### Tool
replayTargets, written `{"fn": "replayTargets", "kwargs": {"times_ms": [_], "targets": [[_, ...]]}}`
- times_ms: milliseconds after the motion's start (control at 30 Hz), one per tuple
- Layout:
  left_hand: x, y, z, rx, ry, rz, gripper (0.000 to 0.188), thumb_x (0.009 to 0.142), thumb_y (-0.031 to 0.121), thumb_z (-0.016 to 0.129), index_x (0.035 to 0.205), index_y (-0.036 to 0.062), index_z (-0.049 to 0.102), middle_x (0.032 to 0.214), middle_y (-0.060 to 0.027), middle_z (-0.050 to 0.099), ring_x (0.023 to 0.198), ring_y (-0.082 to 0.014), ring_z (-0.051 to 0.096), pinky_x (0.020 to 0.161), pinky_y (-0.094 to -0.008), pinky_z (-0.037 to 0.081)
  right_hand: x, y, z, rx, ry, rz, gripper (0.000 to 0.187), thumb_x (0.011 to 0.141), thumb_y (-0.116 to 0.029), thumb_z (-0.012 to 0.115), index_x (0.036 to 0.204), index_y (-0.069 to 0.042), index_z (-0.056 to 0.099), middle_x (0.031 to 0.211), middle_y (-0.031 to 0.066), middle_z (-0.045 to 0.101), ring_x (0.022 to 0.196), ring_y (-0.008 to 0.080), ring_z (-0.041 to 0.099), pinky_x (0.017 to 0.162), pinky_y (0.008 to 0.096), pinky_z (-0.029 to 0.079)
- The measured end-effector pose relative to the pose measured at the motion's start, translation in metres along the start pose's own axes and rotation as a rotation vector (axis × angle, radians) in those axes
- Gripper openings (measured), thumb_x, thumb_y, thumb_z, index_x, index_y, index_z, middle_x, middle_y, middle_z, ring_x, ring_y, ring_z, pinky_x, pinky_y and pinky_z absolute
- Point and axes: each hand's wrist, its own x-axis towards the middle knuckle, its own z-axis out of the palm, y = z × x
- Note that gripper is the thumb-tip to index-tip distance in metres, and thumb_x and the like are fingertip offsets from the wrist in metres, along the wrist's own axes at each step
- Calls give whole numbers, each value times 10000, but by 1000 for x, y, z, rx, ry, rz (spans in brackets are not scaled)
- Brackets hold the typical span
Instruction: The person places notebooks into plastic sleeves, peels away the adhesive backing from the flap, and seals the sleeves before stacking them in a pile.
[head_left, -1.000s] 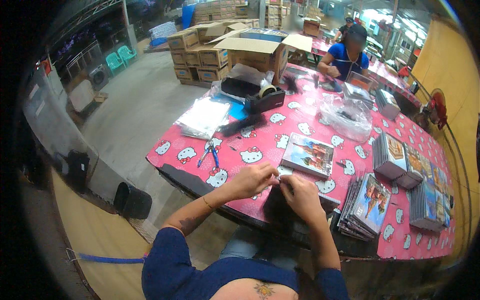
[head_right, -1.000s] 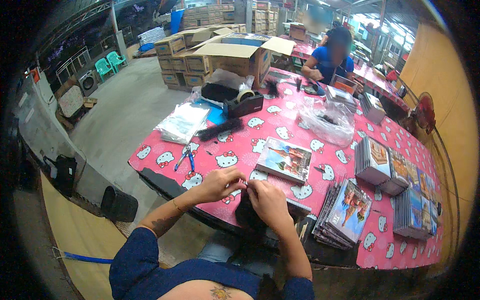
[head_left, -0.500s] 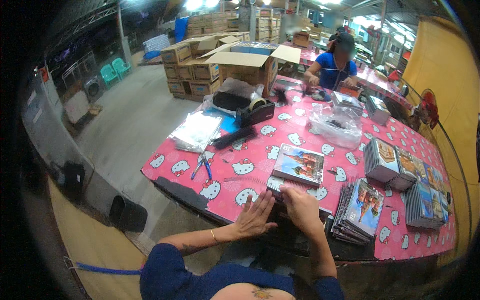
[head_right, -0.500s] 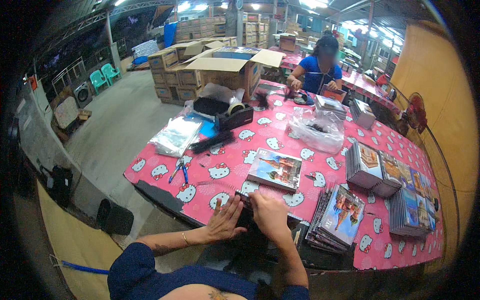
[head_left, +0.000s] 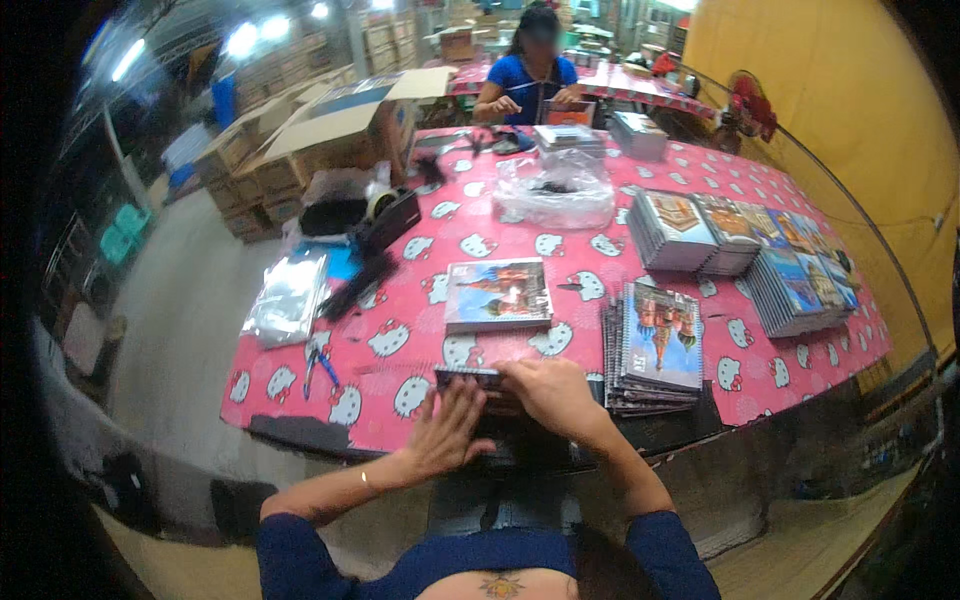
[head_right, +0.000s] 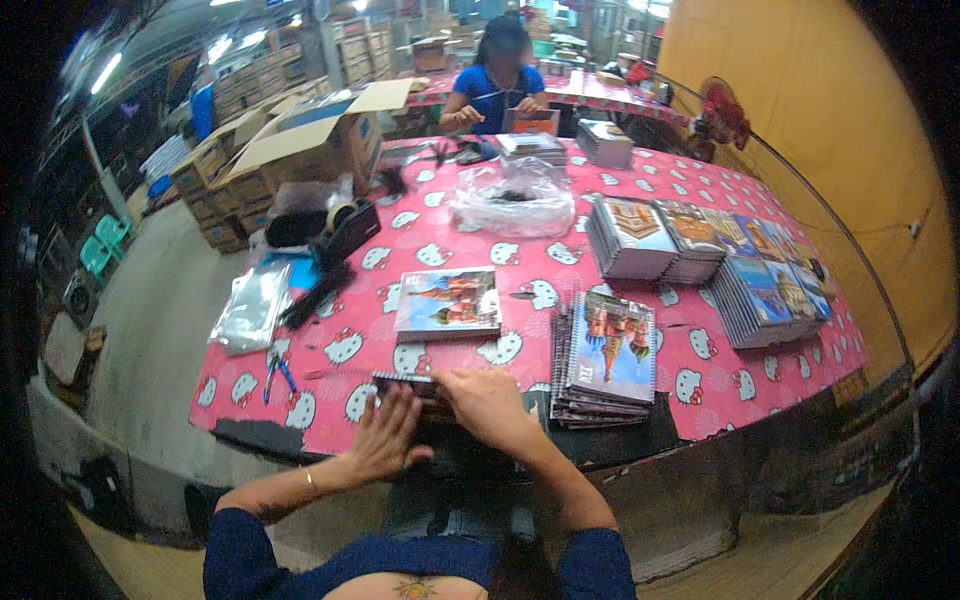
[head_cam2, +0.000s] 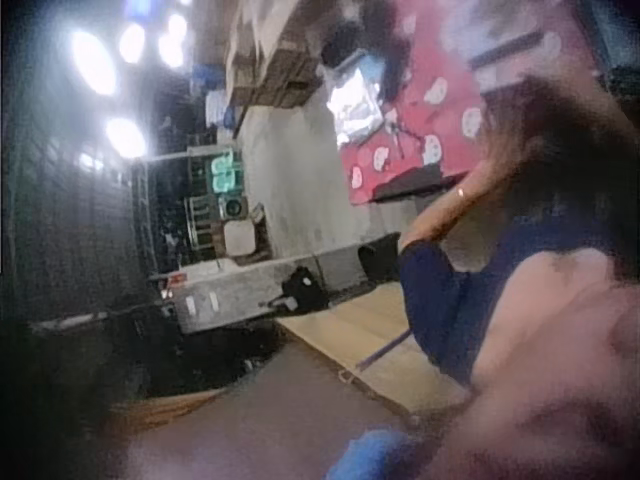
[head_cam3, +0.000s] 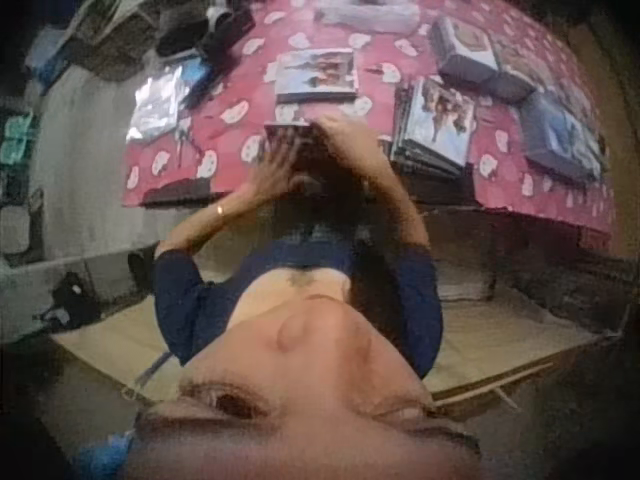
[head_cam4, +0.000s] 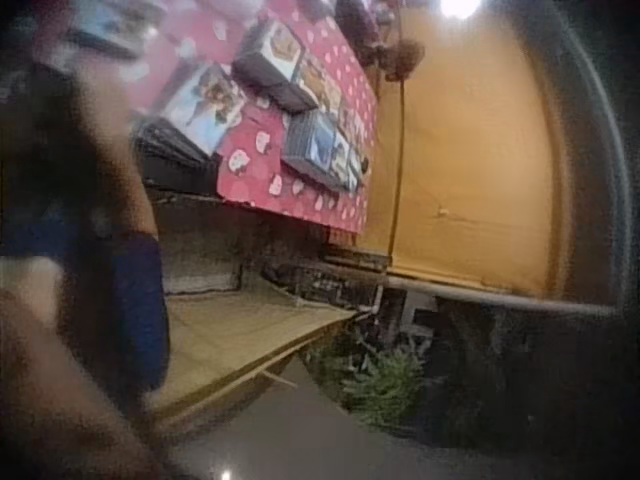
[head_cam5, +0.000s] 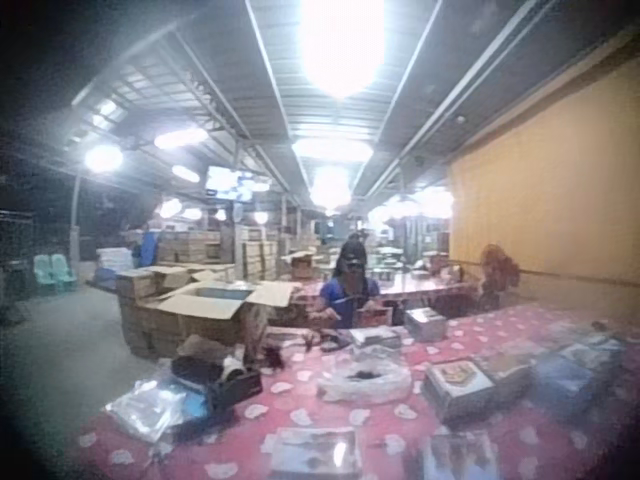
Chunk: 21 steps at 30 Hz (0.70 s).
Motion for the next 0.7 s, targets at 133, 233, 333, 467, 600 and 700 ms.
{"fn": "replayTargets", "kwargs": {"times_ms": [133, 233, 333, 467, 600, 700], "targets": [[59, -37, -18, 307, -27, -101, 893, 928, 652, 364, 1494, -28, 246, 1591, -228, 127, 1498, -340, 17, 1163, -570, -56, 1, 7, 3, 70, -9, 14, 252, 887, -238, 604, 1122, -157, 644, 862, 121, 684, 760, 328, 665, 646, 447, 523], [28, -12, -4, 212, -75, 20, 904, 929, 659, 352, 1503, -27, 221, 1593, -229, 114, 1498, -343, 19, 1164, -573, -41, 4, 10, 6, 83, -9, 1, 265, 886, -246, 609, 1132, -151, 640, 884, 123, 686, 792, 331, 666, 665, 447, 522], [59, -32, -9, 284, 87, -82, 920, 915, 661, 371, 1503, -29, 217, 1589, -234, 127, 1494, -355, 47, 1158, -594, 8, -2, 8, 2, 72, -84, 49, 326, 878, -247, 627, 1184, -135, 612, 990, 123, 683, 895, 328, 659, 732, 450, 516], [47, -5, -41, -6, -630, -8, 881, 929, 596, 421, 1503, -33, 195, 1592, -229, 112, 1494, -341, 63, 1159, -592, 11, -16, 7, -38, 114, 86, 44, 568, 821, -216, 722, 1340, -117, 513, 1230, 139, 616, 1140, 319, 590, 925, 442, 469], [77, -35, -33, 124, 88, -140, 844, 930, 587, 433, 1502, -2, 240, 1579, -229, 184, 1481, -359, 131, 1163, -585, 6, -53, 55, 5, 1376, 199, 309, 569, 788, -98, 799, 1295, -26, 550, 1209, 142, 633, 1144, 204, 597, 974, 320, 461], [36, -9, -10, 79, -56, 172, 830, 937, 604, 393, 1498, 7, 265, 1565, -202, 250, 1492, -327, 107, 1171, -559, -15, -55, 44, 36, 1268, 165, 556, 323, 826, -51, 759, 1129, -27, 649, 1003, 31, 676, 933, 94, 611, 837, 268, 499]]}}
